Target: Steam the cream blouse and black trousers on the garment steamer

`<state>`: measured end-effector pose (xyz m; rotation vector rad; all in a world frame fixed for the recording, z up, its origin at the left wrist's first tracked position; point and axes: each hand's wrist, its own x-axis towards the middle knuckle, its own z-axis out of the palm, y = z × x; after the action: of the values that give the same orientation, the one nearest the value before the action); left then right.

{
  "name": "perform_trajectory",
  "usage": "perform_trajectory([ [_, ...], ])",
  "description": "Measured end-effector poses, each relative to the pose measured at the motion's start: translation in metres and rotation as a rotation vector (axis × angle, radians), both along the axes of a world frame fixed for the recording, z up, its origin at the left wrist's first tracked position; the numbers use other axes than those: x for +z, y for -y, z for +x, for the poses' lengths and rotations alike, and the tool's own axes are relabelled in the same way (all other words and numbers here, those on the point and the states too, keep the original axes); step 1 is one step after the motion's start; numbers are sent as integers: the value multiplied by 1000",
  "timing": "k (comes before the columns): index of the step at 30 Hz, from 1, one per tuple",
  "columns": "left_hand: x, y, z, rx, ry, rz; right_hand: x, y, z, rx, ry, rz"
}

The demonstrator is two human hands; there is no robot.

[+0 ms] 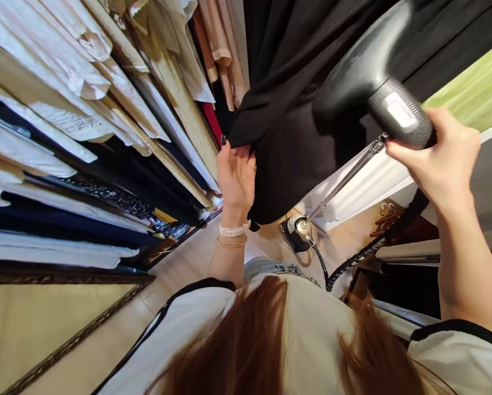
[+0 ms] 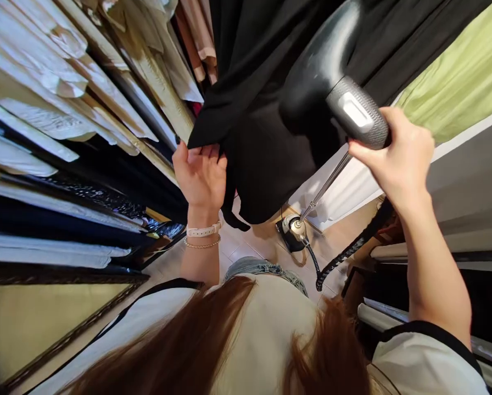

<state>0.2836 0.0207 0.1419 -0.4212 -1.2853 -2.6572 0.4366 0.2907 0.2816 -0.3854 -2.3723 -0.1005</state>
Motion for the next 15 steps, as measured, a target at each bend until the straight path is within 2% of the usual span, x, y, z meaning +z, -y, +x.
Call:
perform_trajectory([
  [2, 2, -2, 2, -5, 11, 13, -1, -3, -2, -80, -119, 6],
  [5, -3, -9, 3, 80, 8, -45, -7, -3, -6, -170, -192, -14],
  [10, -16, -12, 3, 126, 33, -112, -16, 9, -2, 8, -4, -43],
  [15, -20, -12, 6, 93, 51, -97, -11, 21, 1, -48, -173, -45],
])
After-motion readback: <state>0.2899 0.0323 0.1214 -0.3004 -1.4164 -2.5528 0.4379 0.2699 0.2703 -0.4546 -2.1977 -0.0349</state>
